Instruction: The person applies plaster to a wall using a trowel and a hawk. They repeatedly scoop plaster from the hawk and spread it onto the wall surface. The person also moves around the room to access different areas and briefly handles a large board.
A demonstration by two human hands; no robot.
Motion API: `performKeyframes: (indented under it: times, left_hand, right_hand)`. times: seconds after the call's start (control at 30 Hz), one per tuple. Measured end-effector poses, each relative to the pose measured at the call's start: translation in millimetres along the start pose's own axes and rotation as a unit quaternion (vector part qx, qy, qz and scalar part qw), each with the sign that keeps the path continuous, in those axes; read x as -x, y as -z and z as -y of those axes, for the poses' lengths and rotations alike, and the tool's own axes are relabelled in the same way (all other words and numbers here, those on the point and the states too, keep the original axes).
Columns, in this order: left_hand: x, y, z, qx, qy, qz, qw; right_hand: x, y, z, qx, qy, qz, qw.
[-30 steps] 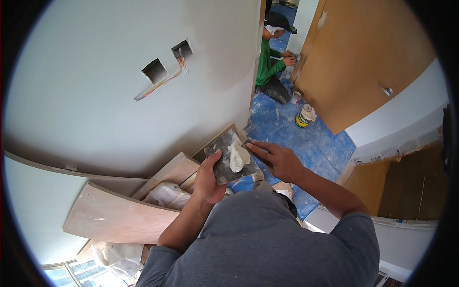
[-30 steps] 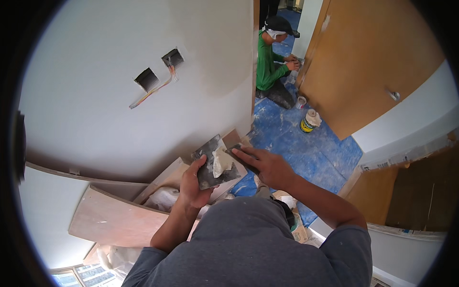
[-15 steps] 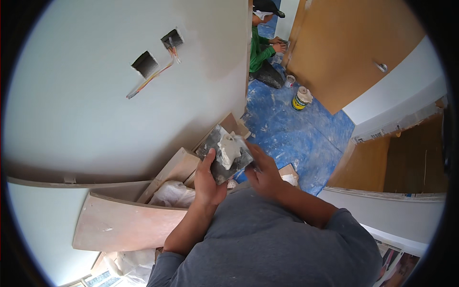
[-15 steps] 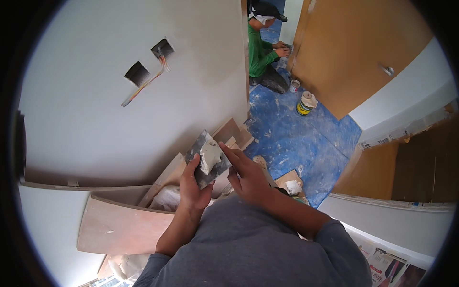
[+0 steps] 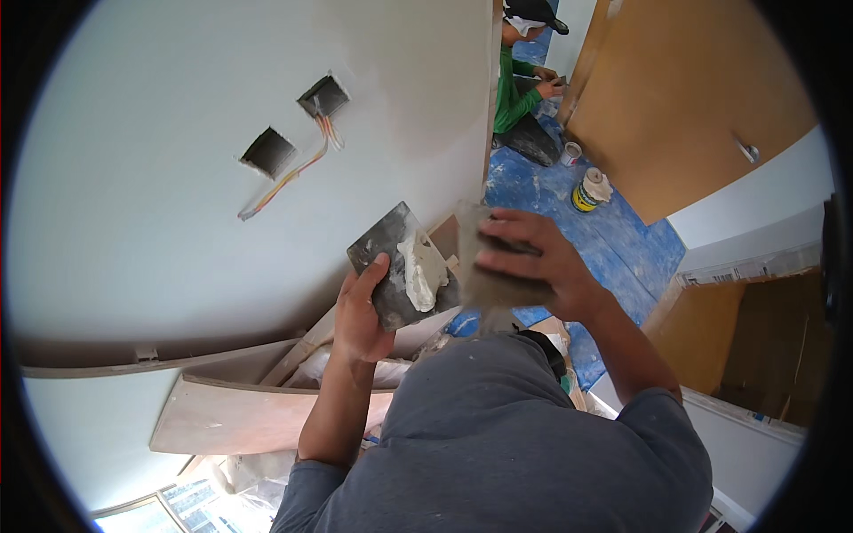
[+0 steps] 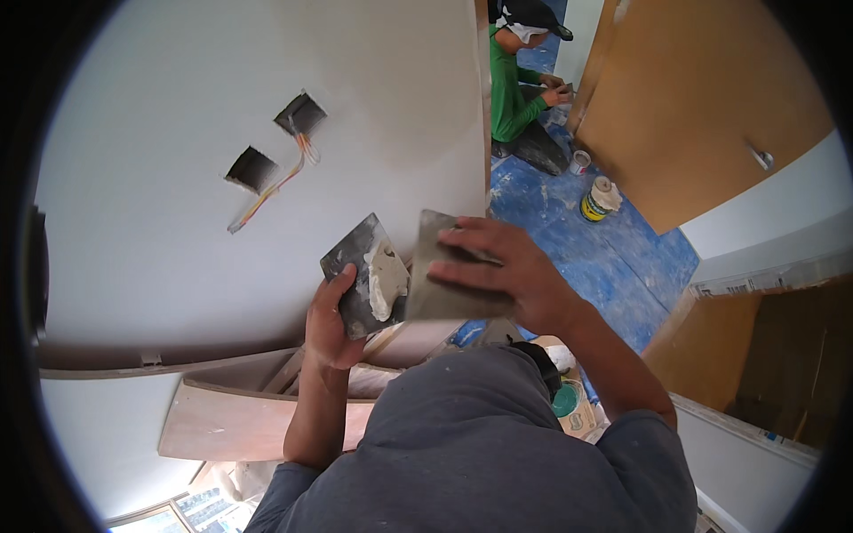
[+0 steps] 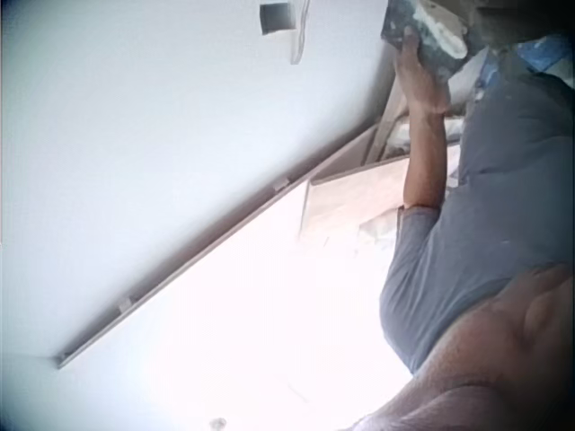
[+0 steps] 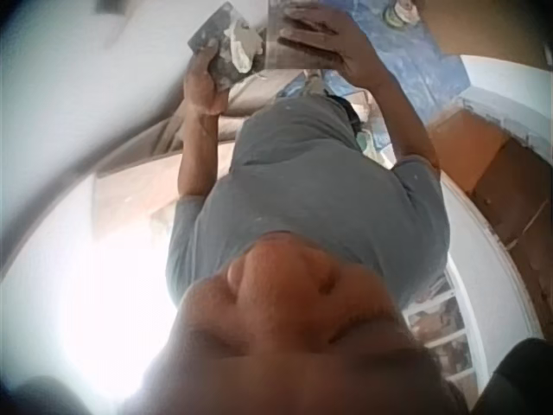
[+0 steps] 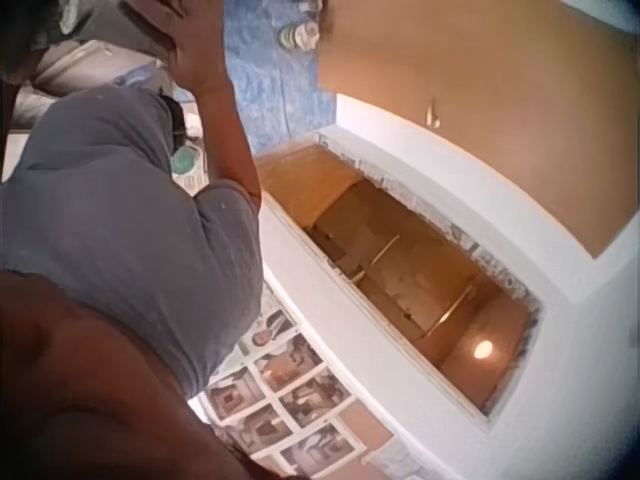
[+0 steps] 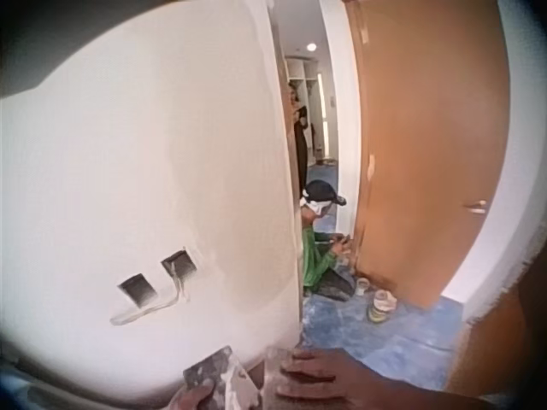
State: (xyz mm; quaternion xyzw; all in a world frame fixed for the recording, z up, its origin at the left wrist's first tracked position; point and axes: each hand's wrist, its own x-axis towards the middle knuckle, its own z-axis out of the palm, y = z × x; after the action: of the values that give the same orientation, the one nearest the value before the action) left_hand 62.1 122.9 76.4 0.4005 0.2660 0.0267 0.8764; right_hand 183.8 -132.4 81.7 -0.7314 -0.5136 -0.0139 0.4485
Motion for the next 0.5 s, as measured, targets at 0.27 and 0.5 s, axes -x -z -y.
performKeyframes:
  times: [0.27,0.5]
  left_hand:
    - [-33,-38,-9,-0.017,-0.038,-0.016,0.999]
    - [-55,-27,6,-0.026,-0.053,-0.058,0.997]
  right_hand:
    - [-39,28,-22,0.177,0.099,0.131,0.970]
    - [-30,30,-49,0.145,0.057,0.180,0.971]
